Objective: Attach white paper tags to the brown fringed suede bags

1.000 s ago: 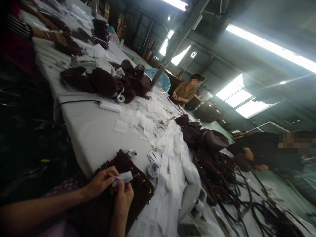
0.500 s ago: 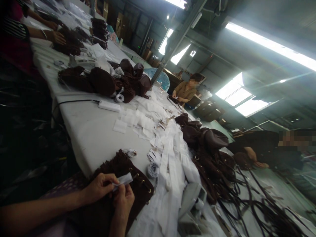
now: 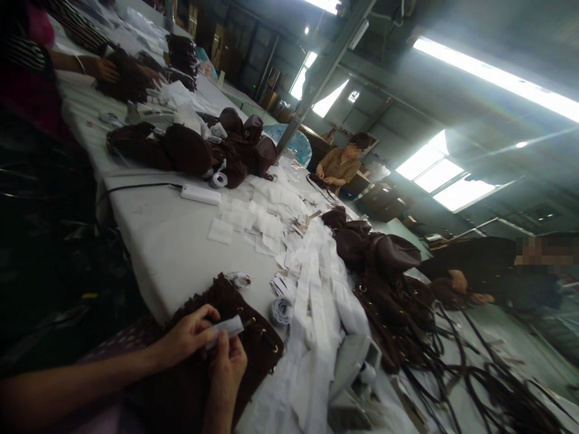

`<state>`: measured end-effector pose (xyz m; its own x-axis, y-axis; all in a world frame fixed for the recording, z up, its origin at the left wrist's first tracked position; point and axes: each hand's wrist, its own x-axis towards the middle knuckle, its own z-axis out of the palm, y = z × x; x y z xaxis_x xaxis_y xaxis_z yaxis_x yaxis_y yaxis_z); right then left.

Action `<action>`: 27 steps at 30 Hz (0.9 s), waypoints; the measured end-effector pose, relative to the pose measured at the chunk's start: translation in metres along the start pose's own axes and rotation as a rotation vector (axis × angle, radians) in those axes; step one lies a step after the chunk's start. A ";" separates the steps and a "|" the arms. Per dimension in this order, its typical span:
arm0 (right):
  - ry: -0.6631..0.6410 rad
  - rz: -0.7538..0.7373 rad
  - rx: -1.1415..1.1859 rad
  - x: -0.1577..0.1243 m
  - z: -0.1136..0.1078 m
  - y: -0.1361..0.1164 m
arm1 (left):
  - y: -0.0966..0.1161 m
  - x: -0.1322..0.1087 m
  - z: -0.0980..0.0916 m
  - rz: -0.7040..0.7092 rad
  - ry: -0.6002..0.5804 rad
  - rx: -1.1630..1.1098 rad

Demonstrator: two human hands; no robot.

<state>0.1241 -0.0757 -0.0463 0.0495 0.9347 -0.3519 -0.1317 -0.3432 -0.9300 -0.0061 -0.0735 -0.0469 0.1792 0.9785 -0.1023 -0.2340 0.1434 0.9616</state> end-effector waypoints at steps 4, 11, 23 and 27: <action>-0.007 -0.008 -0.009 -0.001 0.000 -0.001 | -0.001 0.007 -0.002 -0.095 -0.045 0.060; 0.011 -0.027 -0.064 -0.002 0.000 -0.001 | 0.007 0.005 -0.001 -0.137 -0.039 0.028; -0.008 -0.038 0.003 -0.002 -0.001 0.002 | 0.001 0.005 -0.002 -0.183 -0.056 0.055; -0.029 -0.062 -0.063 -0.010 0.002 0.003 | -0.017 0.005 -0.007 -0.219 -0.067 0.055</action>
<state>0.1208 -0.0860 -0.0450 0.0267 0.9564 -0.2909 -0.0667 -0.2886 -0.9551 -0.0079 -0.0699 -0.0659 0.2836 0.9126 -0.2945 -0.1308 0.3410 0.9309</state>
